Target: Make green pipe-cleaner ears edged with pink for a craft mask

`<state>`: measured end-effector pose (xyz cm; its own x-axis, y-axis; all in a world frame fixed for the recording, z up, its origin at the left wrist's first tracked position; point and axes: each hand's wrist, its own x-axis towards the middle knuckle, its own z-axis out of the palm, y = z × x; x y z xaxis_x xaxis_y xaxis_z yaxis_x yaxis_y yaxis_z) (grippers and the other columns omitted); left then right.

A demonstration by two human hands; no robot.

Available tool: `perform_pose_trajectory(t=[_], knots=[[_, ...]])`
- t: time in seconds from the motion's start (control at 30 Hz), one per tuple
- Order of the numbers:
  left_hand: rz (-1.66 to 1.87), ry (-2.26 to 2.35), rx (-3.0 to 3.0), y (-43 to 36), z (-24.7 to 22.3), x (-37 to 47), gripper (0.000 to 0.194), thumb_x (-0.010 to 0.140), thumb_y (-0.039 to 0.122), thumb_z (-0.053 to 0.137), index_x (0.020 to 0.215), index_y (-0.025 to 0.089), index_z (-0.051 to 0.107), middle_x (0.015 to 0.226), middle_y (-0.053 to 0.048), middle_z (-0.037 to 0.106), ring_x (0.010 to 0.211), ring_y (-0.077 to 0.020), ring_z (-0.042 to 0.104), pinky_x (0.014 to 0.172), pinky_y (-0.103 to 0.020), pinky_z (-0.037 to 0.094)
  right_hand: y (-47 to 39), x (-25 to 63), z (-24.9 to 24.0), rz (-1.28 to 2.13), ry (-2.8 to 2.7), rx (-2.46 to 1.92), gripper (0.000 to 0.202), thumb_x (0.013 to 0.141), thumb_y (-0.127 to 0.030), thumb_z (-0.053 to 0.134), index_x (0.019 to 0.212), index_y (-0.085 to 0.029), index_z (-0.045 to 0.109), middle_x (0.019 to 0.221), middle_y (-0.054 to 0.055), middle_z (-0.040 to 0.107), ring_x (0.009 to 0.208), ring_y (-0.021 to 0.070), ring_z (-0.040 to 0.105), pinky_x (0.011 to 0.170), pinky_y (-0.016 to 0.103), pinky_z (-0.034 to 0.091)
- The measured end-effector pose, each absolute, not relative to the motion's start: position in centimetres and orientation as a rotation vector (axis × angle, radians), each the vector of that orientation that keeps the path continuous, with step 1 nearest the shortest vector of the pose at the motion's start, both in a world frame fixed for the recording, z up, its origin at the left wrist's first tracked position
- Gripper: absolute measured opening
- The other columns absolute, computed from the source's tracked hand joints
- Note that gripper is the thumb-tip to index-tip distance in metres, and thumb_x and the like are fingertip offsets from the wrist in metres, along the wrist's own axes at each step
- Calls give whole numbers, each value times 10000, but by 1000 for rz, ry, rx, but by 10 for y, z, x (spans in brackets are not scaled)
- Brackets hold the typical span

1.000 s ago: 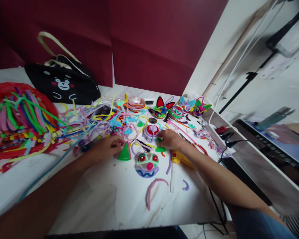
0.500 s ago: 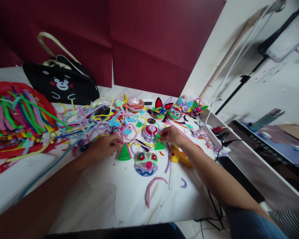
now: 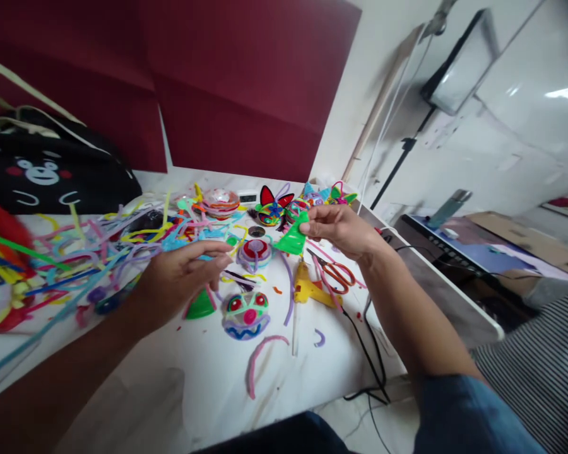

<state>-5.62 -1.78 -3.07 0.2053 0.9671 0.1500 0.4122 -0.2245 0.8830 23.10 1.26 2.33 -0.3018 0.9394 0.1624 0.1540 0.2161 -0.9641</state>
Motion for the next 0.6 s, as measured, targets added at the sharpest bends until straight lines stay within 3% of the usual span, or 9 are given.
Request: perform_pose_trajectory(t=[0.13, 0.23, 0.3, 0.43, 0.5, 0.6], knots=[[937, 1121, 1870, -26, -3, -17, 428, 737, 540, 621, 1046, 247, 659, 512, 32, 622, 419, -147, 538, 387, -234, 381, -10, 206, 36, 1248, -1693, -919, 312, 605, -341, 834, 708, -145, 615, 587, -60, 548, 547, 61, 470, 546, 212, 363], [1000, 1072, 1927, -31, 1, 0, 252, 775, 457, 598, 861, 230, 668, 450, 48, 586, 380, -124, 510, 386, -220, 380, -21, 196, 41, 1283, -1692, -882, 323, 619, -367, 825, 721, -139, 619, 628, -40, 586, 596, 72, 522, 591, 213, 416], [1007, 1083, 1917, -32, -1, 3, 217, 785, 427, 589, 786, 218, 647, 440, 51, 579, 350, -105, 468, 370, -212, 363, -22, 202, 40, 1211, -1715, -908, 307, 699, -408, 761, 786, -143, 630, 681, -20, 621, 633, 84, 555, 618, 216, 440], [1048, 1158, 1800, -33, -10, -5, 240, 765, 441, 617, 750, 202, 611, 445, 50, 574, 353, -100, 433, 346, -210, 347, -11, 236, 21, 657, -1931, -1511, 321, 911, -421, 485, 822, -150, 633, 758, 23, 663, 650, 93, 570, 613, 209, 424], [1058, 1201, 1711, -31, -16, -13, 257, 764, 445, 633, 791, 191, 607, 470, 51, 583, 377, -101, 437, 367, -215, 378, -5, 256, 2, 401, -2010, -1923, 273, 889, -368, 519, 778, -156, 651, 756, 39, 677, 677, 119, 579, 610, 223, 396], [1102, 1208, 1643, -27, -26, -23, 249, 769, 416, 641, 827, 178, 596, 478, 57, 588, 384, -94, 450, 389, -212, 389, 0, 276, -28, 356, -2017, -2127, 222, 811, -309, 603, 679, -144, 669, 693, 71, 673, 664, 158, 586, 563, 250, 351]])
